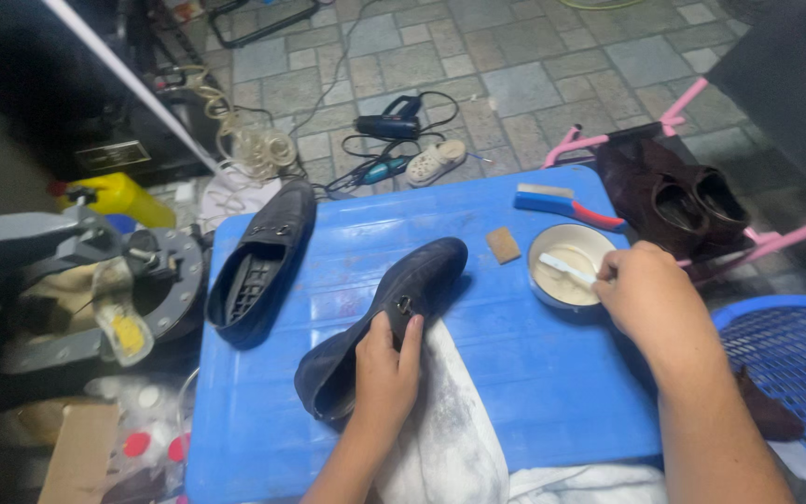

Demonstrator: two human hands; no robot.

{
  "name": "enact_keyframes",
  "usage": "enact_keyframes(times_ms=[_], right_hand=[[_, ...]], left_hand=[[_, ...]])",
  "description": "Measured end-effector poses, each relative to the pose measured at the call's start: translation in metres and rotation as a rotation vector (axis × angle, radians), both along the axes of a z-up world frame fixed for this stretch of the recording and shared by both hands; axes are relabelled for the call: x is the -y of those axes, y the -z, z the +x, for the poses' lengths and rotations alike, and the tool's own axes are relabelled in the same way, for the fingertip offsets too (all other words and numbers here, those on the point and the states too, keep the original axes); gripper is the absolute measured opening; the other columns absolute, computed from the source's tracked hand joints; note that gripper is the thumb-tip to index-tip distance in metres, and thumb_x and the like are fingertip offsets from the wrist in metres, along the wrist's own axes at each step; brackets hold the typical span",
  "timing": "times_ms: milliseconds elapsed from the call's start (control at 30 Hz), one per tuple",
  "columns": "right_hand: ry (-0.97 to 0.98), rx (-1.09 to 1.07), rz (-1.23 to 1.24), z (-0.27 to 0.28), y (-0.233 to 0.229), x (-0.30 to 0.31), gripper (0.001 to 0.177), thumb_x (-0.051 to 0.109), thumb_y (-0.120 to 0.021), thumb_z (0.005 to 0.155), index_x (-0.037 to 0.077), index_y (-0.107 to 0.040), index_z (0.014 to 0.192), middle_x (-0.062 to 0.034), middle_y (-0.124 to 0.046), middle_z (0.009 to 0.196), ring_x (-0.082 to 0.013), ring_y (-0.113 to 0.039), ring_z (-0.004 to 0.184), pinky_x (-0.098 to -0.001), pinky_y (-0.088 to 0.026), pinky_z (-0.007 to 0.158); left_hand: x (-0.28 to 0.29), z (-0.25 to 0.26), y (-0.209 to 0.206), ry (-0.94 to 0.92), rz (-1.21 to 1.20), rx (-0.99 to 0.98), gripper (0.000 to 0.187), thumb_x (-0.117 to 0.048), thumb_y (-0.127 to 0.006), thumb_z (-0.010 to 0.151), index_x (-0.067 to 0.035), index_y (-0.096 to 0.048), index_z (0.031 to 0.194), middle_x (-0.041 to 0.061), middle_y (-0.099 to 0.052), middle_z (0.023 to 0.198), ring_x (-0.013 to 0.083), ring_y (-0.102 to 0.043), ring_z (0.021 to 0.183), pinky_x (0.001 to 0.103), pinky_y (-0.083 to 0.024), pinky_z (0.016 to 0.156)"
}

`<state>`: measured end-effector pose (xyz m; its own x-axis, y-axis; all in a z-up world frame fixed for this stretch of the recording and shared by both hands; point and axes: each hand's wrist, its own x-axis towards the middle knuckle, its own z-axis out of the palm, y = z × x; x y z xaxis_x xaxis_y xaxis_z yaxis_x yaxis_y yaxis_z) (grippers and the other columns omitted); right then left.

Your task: The person scrubs a black loafer with a toothbrush and a cleaning solution, then wipes it with a white cloth. The person rotates the shoe to clean different areas and finishes by inspecting the cleaned surface.

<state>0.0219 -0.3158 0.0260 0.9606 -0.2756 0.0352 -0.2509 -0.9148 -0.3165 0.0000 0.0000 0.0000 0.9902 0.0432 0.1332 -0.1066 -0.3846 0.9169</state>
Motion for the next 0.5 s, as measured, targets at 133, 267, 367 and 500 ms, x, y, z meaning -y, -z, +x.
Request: enact_keyframes(times_ms=[133, 267, 367, 500], right_hand=[[0.014, 0.050, 0.006, -0.008, -0.012, -0.011, 0.021, 0.017, -0.080, 0.078, 0.004, -0.079, 0.093, -0.0220, -0.069, 0.099, -0.0391, -0.068, 0.096, -0.0461, -0.054, 0.088], [0.055, 0.164, 0.071, -0.024, -0.024, -0.015, 0.020, 0.019, -0.078, 0.084, 0.003, -0.078, 0.096, -0.0186, -0.068, 0.093, -0.0352, -0.067, 0.086, -0.0440, -0.053, 0.080], [0.147, 0.249, 0.274, -0.040, -0.023, -0.023, 0.024, 0.020, -0.079, 0.087, 0.005, -0.076, 0.106, -0.0125, -0.070, 0.086, -0.0259, -0.061, 0.073, -0.0369, -0.049, 0.069], [0.057, 0.406, 0.793, -0.052, 0.000, -0.057, 0.025, 0.014, -0.071, 0.093, 0.006, -0.072, 0.116, -0.0033, -0.073, 0.084, -0.0019, -0.060, 0.074, -0.0192, -0.046, 0.067]], left_hand=[[-0.010, 0.006, 0.010, 0.088, 0.038, 0.074, 0.025, -0.020, -0.059, 0.100, 0.004, -0.057, 0.093, 0.021, -0.068, 0.072, 0.0350, -0.068, 0.062, 0.043, -0.050, 0.058], [-0.007, 0.009, 0.018, 0.161, 0.077, 0.151, 0.020, -0.017, -0.056, 0.101, 0.003, -0.059, 0.099, 0.023, -0.068, 0.075, 0.0398, -0.067, 0.067, 0.043, -0.050, 0.060], [-0.005, 0.013, 0.024, 0.170, 0.065, 0.291, 0.019, -0.015, -0.056, 0.102, 0.003, -0.061, 0.105, 0.023, -0.069, 0.081, 0.0391, -0.068, 0.071, 0.042, -0.051, 0.062], [-0.002, 0.018, 0.029, 0.151, -0.079, 0.186, 0.019, -0.015, -0.060, 0.099, 0.004, -0.062, 0.102, 0.019, -0.069, 0.076, 0.0268, -0.068, 0.063, 0.038, -0.051, 0.061]])
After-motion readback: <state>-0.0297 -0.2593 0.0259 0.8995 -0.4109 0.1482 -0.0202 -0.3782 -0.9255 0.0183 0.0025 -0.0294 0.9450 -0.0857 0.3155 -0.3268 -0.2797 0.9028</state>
